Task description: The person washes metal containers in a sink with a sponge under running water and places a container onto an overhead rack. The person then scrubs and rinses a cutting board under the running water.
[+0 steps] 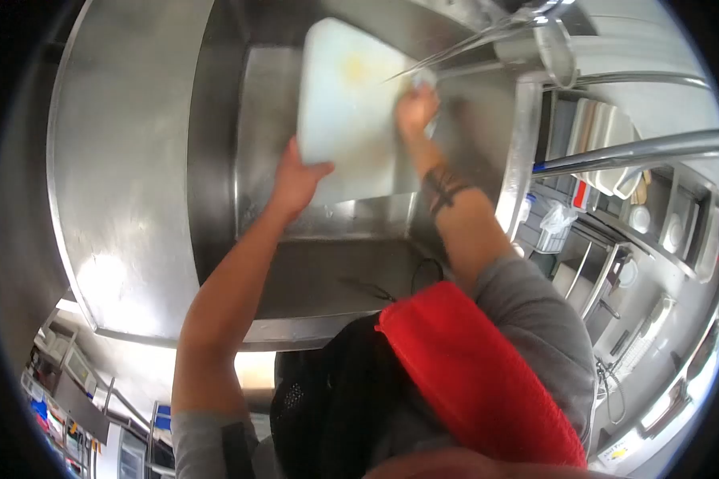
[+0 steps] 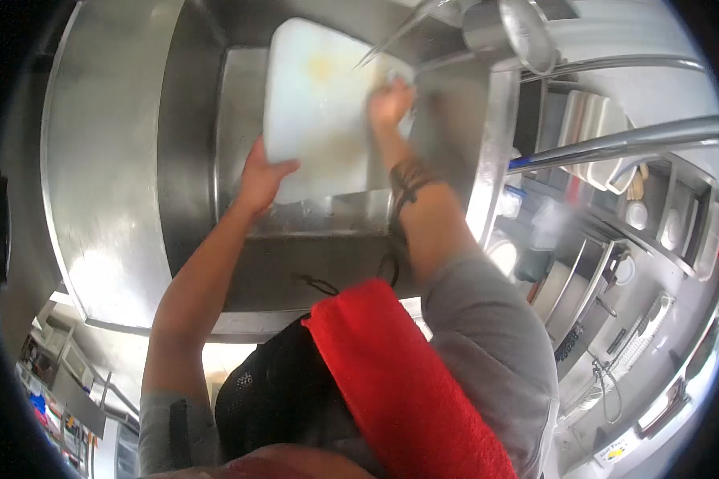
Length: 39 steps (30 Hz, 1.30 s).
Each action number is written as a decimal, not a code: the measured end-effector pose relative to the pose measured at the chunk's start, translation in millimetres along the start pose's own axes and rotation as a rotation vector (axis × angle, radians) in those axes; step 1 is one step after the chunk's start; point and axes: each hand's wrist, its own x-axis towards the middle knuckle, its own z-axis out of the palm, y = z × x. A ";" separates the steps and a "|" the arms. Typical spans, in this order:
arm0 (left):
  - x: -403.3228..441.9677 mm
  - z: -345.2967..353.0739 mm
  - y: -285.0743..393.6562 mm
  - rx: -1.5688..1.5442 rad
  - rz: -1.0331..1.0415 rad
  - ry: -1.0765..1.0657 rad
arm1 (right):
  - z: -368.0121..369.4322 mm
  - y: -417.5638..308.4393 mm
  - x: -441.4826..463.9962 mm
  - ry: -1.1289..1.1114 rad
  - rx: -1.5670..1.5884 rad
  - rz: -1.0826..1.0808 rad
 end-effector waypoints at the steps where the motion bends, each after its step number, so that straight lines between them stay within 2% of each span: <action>1: 3.2 1.1 1.1 -0.007 0.029 -0.011 | -10.4 -12.4 -25.3 0.002 -0.091 -0.056; 3: -0.7 1.9 -0.4 -0.128 -0.042 0.000 | -74.6 -54.5 -70.6 -0.160 -0.092 -0.165; 5: -5.7 0.8 3.2 -0.159 -0.046 -0.009 | -123.2 -53.8 -77.0 -0.492 0.390 0.056; 6: -5.2 -1.8 -2.7 -0.185 -0.033 -0.036 | -133.4 -41.4 -59.8 -0.401 0.574 0.040; 8: -1.7 -9.6 -4.2 -0.196 -0.006 -0.046 | -202.4 -64.5 5.1 -0.210 1.540 0.457; 9: -1.6 -10.5 -4.6 -0.206 -0.040 -0.039 | -249.8 -84.8 48.4 -0.149 0.943 -0.020; 10: -2.8 -10.8 -1.8 -0.215 -0.078 -0.035 | -298.2 -106.9 92.1 0.144 0.319 -0.341; 11: -3.6 -11.1 5.0 -0.206 -0.079 -0.026 | -323.9 -125.2 128.9 0.267 0.277 -0.427; 14: -1.6 -4.2 32.6 -0.073 -0.130 -0.035 | -325.0 -116.6 218.6 0.239 0.277 -0.396; 16: 0.7 4.3 62.5 0.060 -0.169 -0.061 | -310.4 -111.0 241.0 0.059 -0.320 -0.404; 17: 4.3 7.7 69.5 0.059 -0.165 -0.055 | -306.9 -121.9 228.7 -0.049 0.029 -0.390; 18: 7.2 12.0 74.3 0.160 -0.095 -0.034 | -300.2 -140.2 201.9 -0.190 0.185 -0.440; 20: 16.1 22.5 75.3 0.255 -0.031 -0.011 | -271.5 -167.5 140.6 -0.786 0.737 -0.129; 21: 24.5 28.1 69.2 0.055 0.079 -0.023 | -269.2 -197.4 116.5 -1.034 1.055 0.178; 22: 32.2 30.6 65.9 -0.144 0.188 -0.031 | -253.4 -213.7 105.8 -1.111 1.077 0.327; 26: 54.7 28.8 78.5 0.010 0.180 0.001 | -233.9 -247.5 110.9 -1.271 1.122 0.454; 28: 73.3 34.6 89.4 0.275 0.480 0.168 | -248.4 -256.3 118.8 -1.560 0.986 0.122; 29: 97.1 35.4 92.9 0.269 0.479 0.167 | -246.6 -255.2 118.8 -1.560 0.980 0.124; 30: 127.1 37.6 95.9 -0.007 0.486 -0.021 | -243.4 -253.1 119.4 -1.483 0.838 0.005; 31: 139.5 40.4 98.2 -0.149 0.491 -0.114 | -242.5 -251.0 119.9 -1.401 0.697 -0.109; 32: 148.3 43.8 104.4 -0.291 0.484 -0.207 | -250.0 -249.9 122.1 -1.404 0.690 -0.107; 34: 155.1 42.7 118.7 0.775 0.144 0.176 | -263.8 -248.3 129.3 -1.769 0.690 -0.072; 35: 149.3 43.2 128.4 0.777 0.140 0.177 | -262.2 -246.7 129.2 -1.772 0.694 -0.071; 37: 142.8 43.8 141.5 0.993 0.128 0.109 | -262.7 -248.3 128.0 -1.752 0.525 -0.301; 38: 141.5 43.1 146.6 1.067 0.127 0.084 | -267.2 -250.4 127.5 -1.749 0.533 -0.298; 39: 140.5 42.2 151.8 0.902 0.011 0.051 | -272.2 -251.9 127.2 -1.743 0.519 -0.233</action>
